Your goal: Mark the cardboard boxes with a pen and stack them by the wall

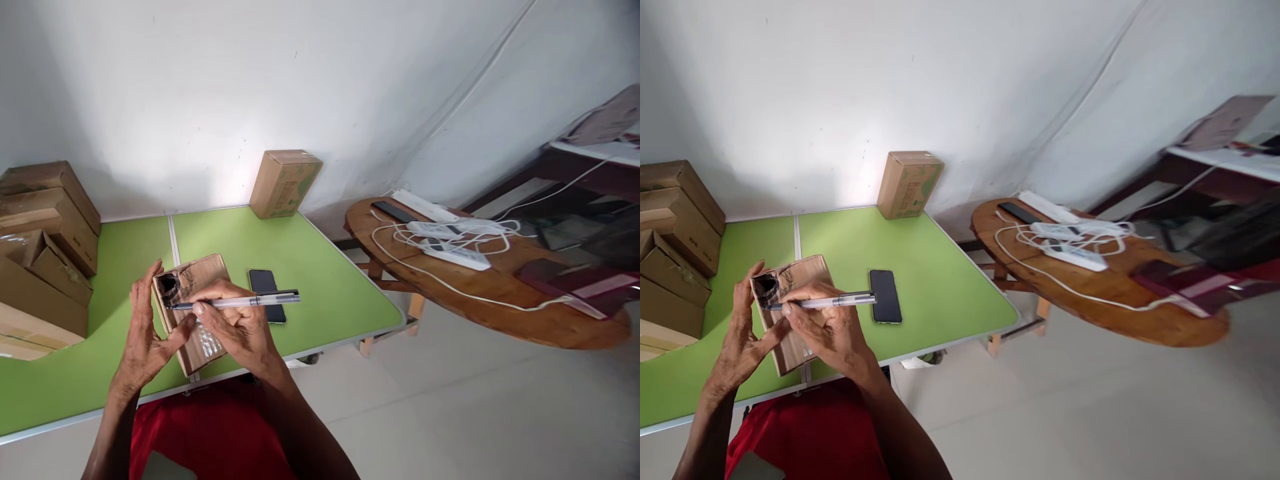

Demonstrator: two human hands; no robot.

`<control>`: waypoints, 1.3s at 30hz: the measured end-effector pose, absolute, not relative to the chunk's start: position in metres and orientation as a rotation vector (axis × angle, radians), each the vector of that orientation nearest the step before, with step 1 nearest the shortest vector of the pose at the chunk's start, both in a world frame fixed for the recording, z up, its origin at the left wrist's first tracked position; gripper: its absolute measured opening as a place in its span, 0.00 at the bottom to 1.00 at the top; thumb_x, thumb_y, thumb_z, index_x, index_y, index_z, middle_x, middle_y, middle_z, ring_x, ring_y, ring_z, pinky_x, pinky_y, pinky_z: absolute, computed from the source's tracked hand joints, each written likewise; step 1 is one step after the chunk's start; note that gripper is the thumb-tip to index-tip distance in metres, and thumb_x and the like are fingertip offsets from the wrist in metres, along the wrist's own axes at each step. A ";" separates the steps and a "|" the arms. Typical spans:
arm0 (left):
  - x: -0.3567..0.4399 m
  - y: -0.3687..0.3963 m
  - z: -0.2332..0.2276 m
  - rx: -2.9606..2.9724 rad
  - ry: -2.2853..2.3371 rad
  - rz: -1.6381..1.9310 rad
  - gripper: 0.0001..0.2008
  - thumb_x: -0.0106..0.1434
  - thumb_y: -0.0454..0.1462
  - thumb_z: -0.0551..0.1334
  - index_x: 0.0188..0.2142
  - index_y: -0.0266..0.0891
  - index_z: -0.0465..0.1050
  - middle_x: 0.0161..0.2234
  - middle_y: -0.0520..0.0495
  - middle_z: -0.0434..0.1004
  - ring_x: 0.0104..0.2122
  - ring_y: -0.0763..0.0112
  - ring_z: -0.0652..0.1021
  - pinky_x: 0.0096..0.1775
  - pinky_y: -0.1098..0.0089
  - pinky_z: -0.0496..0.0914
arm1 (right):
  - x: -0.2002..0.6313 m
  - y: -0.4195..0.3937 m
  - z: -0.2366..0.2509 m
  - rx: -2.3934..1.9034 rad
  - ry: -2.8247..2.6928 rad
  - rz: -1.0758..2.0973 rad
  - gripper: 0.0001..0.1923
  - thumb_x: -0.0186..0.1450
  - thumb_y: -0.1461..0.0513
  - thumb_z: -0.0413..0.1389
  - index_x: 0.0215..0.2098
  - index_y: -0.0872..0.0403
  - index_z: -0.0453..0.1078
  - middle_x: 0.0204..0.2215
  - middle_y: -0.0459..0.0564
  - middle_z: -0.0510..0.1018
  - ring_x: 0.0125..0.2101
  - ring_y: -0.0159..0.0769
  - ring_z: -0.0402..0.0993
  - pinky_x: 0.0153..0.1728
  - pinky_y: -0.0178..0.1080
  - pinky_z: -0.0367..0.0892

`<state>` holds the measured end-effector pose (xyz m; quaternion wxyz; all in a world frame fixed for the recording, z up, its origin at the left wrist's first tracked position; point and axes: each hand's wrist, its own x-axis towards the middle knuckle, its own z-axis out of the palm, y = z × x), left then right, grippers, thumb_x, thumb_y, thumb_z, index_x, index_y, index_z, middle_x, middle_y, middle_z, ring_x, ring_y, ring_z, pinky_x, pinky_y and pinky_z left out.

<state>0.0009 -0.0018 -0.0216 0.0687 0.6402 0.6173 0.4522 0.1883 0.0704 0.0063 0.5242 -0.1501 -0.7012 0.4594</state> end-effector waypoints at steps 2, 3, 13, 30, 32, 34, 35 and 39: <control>0.002 -0.002 -0.020 1.905 1.867 1.350 0.44 0.75 0.52 0.68 0.82 0.60 0.48 0.72 0.35 0.67 0.72 0.38 0.70 0.72 0.28 0.59 | 0.192 0.070 0.008 -0.430 -1.663 1.113 0.07 0.77 0.59 0.61 0.41 0.51 0.78 0.33 0.46 0.81 0.29 0.31 0.77 0.28 0.33 0.70; 0.002 -0.002 -0.020 1.898 1.865 1.349 0.44 0.75 0.52 0.68 0.82 0.59 0.48 0.72 0.35 0.67 0.72 0.38 0.70 0.73 0.28 0.58 | 0.194 0.070 0.009 -0.470 -1.647 1.122 0.08 0.77 0.58 0.61 0.39 0.51 0.77 0.30 0.44 0.78 0.25 0.29 0.72 0.24 0.32 0.65; 0.004 0.000 -0.021 1.931 1.855 1.403 0.45 0.73 0.50 0.70 0.81 0.59 0.51 0.73 0.35 0.68 0.74 0.38 0.70 0.75 0.28 0.54 | 0.183 0.085 0.006 -0.527 -1.312 1.140 0.10 0.76 0.52 0.65 0.43 0.49 0.78 0.31 0.43 0.80 0.25 0.31 0.78 0.25 0.33 0.79; -0.001 -0.001 -0.024 1.880 1.800 1.431 0.46 0.72 0.52 0.72 0.82 0.59 0.51 0.71 0.35 0.67 0.71 0.40 0.70 0.71 0.32 0.65 | 0.230 0.145 -0.017 -1.300 -1.550 0.708 0.15 0.85 0.53 0.47 0.47 0.51 0.71 0.42 0.53 0.86 0.37 0.37 0.83 0.33 0.36 0.73; -0.001 0.000 -0.025 1.876 1.794 1.440 0.46 0.72 0.51 0.72 0.82 0.58 0.52 0.71 0.35 0.67 0.71 0.39 0.70 0.70 0.31 0.65 | 0.233 0.156 -0.038 -1.654 -1.886 0.668 0.10 0.83 0.59 0.53 0.45 0.53 0.73 0.41 0.55 0.87 0.41 0.41 0.85 0.39 0.37 0.72; -0.001 0.000 -0.027 1.864 1.808 1.442 0.46 0.72 0.52 0.72 0.81 0.57 0.54 0.70 0.35 0.68 0.71 0.38 0.70 0.70 0.31 0.66 | 0.227 0.157 -0.059 -1.785 -2.067 0.694 0.06 0.78 0.63 0.60 0.42 0.54 0.77 0.42 0.60 0.89 0.45 0.47 0.87 0.42 0.39 0.70; -0.002 0.000 -0.027 1.853 1.812 1.441 0.45 0.71 0.52 0.72 0.81 0.57 0.54 0.70 0.35 0.68 0.71 0.38 0.70 0.70 0.31 0.66 | 0.222 0.155 -0.068 -1.810 -2.095 0.713 0.05 0.77 0.64 0.61 0.42 0.55 0.78 0.43 0.62 0.89 0.46 0.50 0.88 0.42 0.40 0.70; -0.003 0.002 -0.027 1.823 1.801 1.444 0.46 0.71 0.54 0.72 0.81 0.57 0.54 0.71 0.35 0.67 0.71 0.38 0.71 0.71 0.30 0.65 | 0.204 0.145 -0.090 -1.921 -2.188 0.752 0.08 0.78 0.66 0.57 0.48 0.57 0.80 0.49 0.68 0.88 0.52 0.54 0.88 0.46 0.42 0.70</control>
